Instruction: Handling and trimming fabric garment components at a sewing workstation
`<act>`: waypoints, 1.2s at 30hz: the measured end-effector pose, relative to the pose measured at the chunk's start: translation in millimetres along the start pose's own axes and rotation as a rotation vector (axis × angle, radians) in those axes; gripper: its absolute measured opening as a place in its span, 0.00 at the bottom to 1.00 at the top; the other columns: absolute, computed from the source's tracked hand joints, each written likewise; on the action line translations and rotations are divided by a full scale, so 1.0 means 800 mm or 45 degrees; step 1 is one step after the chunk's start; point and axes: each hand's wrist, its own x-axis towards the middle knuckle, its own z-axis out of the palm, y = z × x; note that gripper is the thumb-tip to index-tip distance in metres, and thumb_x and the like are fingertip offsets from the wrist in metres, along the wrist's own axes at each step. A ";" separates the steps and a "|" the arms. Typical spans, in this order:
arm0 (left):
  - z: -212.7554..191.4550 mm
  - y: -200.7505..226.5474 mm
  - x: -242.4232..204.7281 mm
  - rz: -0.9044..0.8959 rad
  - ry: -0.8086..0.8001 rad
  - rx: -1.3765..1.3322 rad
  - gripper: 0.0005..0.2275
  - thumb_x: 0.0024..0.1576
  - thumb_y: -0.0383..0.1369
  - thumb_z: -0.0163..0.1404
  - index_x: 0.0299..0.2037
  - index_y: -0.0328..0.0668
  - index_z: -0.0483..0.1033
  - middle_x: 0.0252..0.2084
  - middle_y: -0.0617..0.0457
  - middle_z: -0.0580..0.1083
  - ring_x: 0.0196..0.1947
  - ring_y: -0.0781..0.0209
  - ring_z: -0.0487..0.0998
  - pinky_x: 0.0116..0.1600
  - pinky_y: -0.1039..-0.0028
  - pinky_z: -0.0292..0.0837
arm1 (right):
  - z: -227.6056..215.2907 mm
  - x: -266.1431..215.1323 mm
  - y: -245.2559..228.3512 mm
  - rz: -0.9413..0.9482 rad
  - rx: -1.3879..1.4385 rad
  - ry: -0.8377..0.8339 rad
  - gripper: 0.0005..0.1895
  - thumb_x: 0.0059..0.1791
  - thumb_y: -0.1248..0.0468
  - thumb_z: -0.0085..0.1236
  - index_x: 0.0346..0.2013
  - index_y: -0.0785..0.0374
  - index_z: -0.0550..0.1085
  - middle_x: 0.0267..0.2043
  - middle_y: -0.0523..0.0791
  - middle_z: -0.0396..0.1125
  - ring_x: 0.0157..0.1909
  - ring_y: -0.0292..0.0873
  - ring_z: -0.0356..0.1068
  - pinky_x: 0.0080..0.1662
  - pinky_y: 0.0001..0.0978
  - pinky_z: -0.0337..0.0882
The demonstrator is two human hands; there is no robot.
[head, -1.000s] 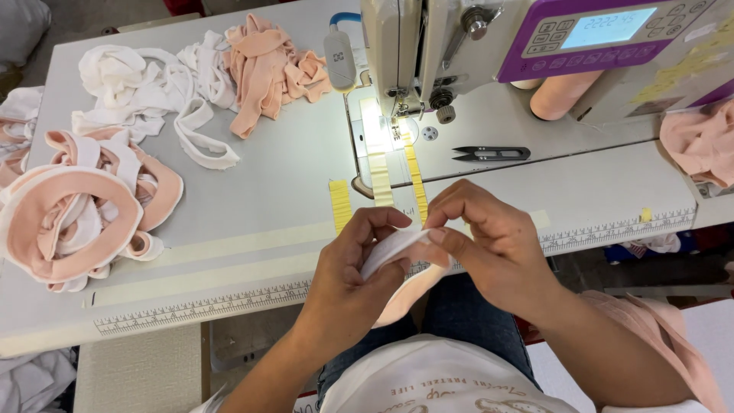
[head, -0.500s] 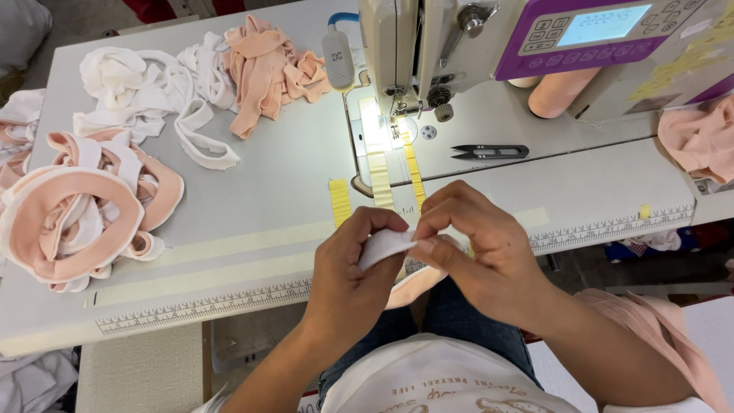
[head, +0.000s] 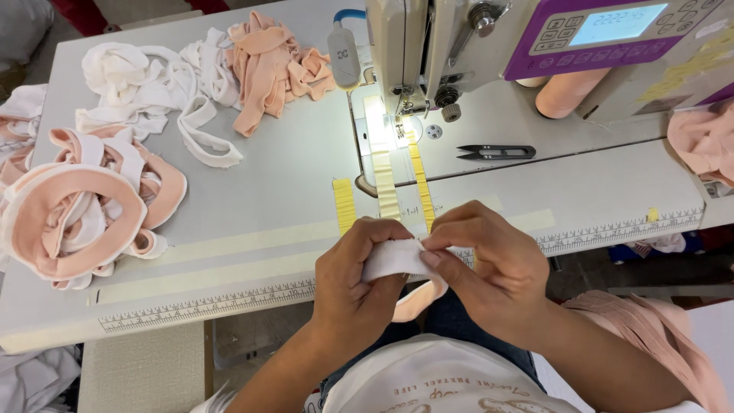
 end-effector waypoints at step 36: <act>-0.043 0.027 0.058 -0.744 -0.480 -0.135 0.04 0.61 0.32 0.54 0.37 0.44 0.79 0.29 0.60 0.71 0.25 0.70 0.61 0.31 0.78 0.55 | 0.000 -0.001 0.035 0.326 0.256 -0.077 0.06 0.48 0.74 0.63 0.35 0.62 0.75 0.40 0.48 0.66 0.49 0.42 0.69 0.48 0.30 0.69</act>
